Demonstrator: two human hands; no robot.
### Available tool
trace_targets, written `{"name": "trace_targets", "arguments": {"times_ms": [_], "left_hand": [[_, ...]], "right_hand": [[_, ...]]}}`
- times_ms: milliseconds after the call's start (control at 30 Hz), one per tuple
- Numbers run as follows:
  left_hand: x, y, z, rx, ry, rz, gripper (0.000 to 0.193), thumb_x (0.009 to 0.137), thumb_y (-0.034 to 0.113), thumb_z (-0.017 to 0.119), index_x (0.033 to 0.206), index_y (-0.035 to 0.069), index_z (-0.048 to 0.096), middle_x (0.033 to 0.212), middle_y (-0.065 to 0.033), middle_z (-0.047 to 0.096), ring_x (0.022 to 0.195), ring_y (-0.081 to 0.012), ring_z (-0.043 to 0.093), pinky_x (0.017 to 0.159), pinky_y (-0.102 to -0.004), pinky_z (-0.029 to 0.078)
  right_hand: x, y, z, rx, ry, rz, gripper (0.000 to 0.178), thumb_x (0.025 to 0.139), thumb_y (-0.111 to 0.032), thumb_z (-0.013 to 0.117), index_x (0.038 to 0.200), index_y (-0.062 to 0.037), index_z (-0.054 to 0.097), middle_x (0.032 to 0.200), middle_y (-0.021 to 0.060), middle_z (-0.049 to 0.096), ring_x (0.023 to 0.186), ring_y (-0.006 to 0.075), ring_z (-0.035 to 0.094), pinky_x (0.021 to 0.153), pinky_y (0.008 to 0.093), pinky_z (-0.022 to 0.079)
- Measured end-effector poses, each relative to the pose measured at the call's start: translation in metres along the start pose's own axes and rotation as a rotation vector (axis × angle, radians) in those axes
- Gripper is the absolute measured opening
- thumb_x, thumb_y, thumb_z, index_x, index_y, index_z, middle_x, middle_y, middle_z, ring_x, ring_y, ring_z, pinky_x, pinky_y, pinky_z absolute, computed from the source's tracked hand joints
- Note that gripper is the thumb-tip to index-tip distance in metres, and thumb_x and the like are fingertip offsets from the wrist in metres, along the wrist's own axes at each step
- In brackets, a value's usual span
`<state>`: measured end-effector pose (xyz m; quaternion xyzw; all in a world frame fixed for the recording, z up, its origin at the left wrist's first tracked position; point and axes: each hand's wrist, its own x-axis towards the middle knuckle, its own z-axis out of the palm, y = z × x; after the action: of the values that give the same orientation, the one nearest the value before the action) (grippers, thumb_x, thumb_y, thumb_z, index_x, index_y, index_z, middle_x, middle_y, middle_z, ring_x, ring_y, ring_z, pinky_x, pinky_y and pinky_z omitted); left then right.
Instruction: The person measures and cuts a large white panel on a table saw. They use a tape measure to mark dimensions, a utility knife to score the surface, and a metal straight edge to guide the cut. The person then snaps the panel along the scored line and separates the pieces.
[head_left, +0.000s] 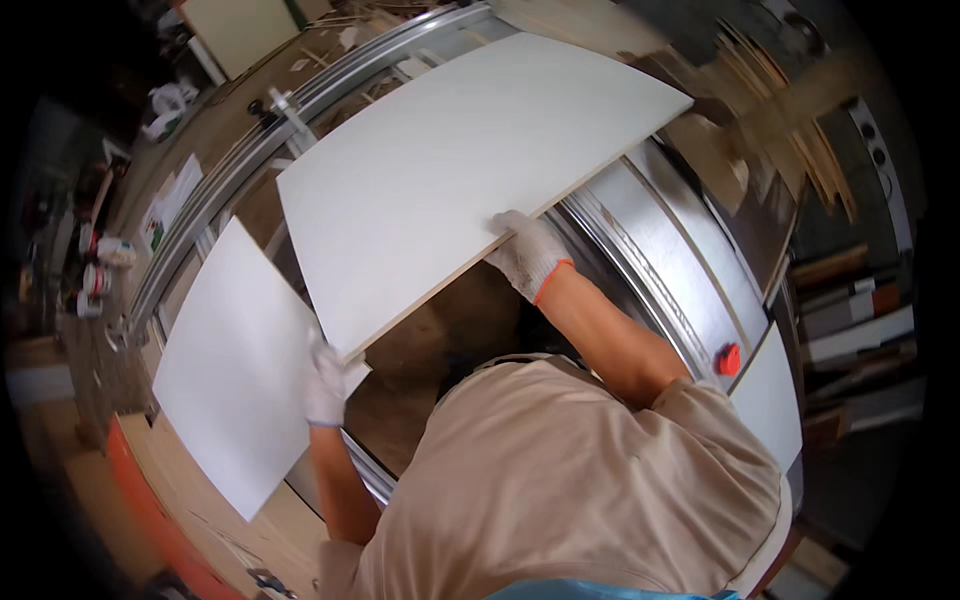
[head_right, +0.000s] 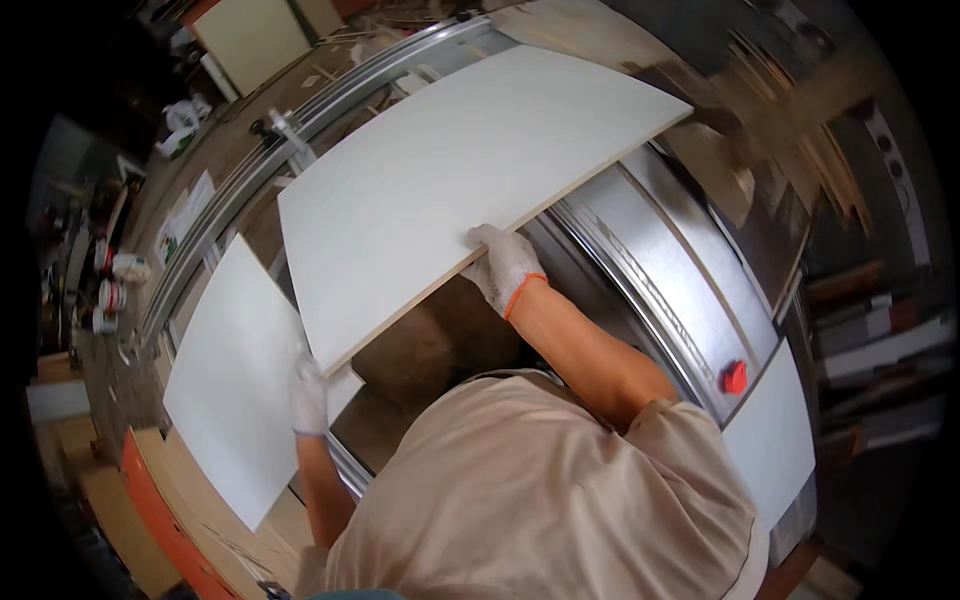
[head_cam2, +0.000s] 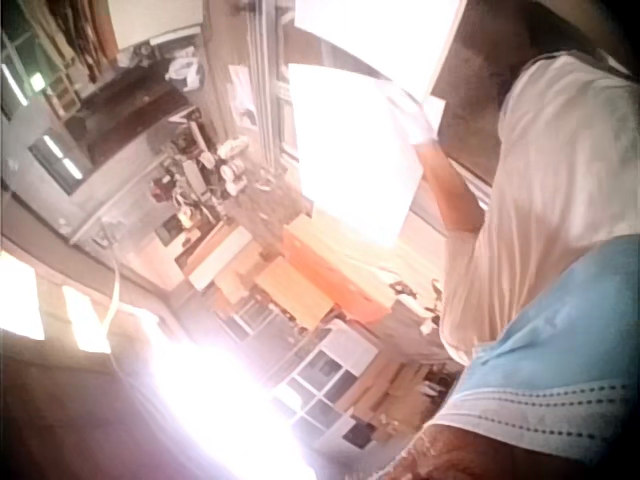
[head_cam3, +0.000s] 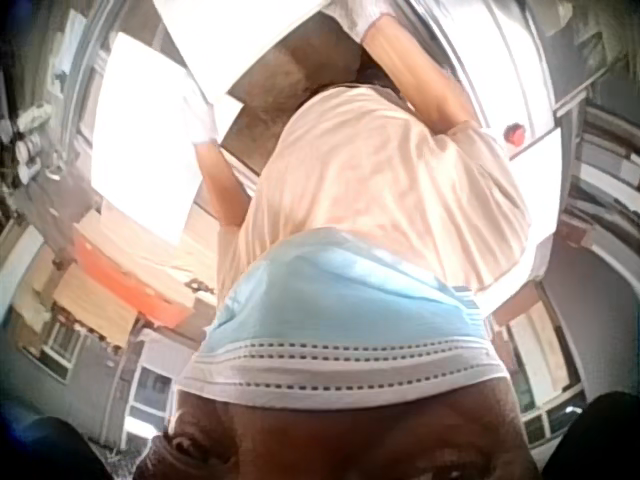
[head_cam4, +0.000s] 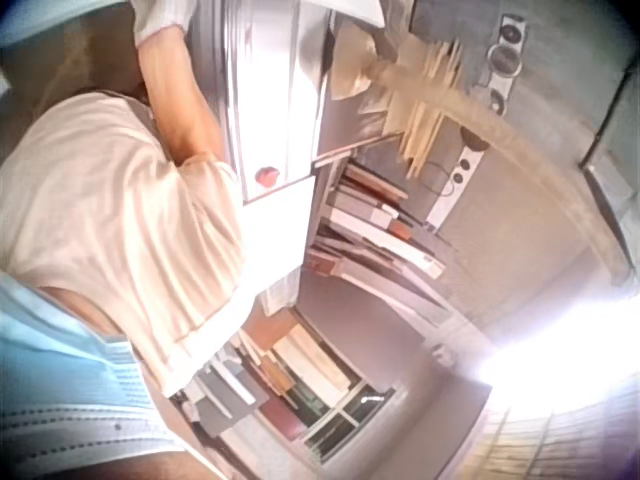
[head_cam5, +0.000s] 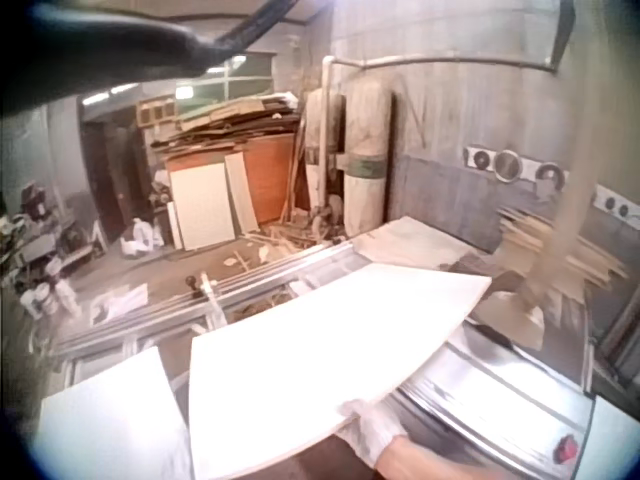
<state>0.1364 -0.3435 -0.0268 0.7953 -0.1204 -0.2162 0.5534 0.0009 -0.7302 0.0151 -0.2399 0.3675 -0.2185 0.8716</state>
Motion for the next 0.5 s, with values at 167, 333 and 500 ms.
{"name": "trace_targets", "arguments": {"times_ms": [167, 333, 500], "left_hand": [[-0.04, 0.072, 0.027, 0.523, -0.098, -0.085, 0.06, 0.106, 0.037, 0.067, 0.143, -0.009, 0.056, 0.119, -0.0249, 0.074, 0.108, -0.0377, 0.069, 0.103, -0.0418, 0.052], [-0.025, 0.069, -0.005, 0.787, -0.061, -0.022, 0.044, 0.107, 0.037, 0.065, 0.113, -0.006, 0.067, 0.099, -0.0266, 0.071, 0.091, -0.0394, 0.069, 0.088, -0.0443, 0.054], [0.004, 0.067, -0.039, 1.1, -0.303, 0.206, 0.039, 0.108, 0.035, 0.06, 0.099, -0.002, 0.066, 0.099, -0.0278, 0.067, 0.092, -0.0462, 0.066, 0.084, -0.0516, 0.051]], "right_hand": [[-0.008, 0.037, -0.012, 0.018, 0.106, 0.051, 0.02, 0.097, -0.007, 0.068, 0.113, 0.0044, 0.062, 0.11, 0.0145, 0.065, 0.1, 0.0288, 0.07, 0.098, 0.0479, 0.063], [0.01, 0.062, -0.007, -0.025, 0.105, 0.045, 0.02, 0.093, -0.013, 0.075, 0.097, 0.0023, 0.063, 0.09, 0.0087, 0.059, 0.083, 0.0234, 0.067, 0.085, 0.0412, 0.064], [0.01, 0.073, -0.016, -0.001, 0.046, 0.11, 0.021, 0.099, -0.006, 0.069, 0.116, 0.0049, 0.062, 0.116, 0.0153, 0.068, 0.107, 0.0292, 0.072, 0.105, 0.0465, 0.06]]}}
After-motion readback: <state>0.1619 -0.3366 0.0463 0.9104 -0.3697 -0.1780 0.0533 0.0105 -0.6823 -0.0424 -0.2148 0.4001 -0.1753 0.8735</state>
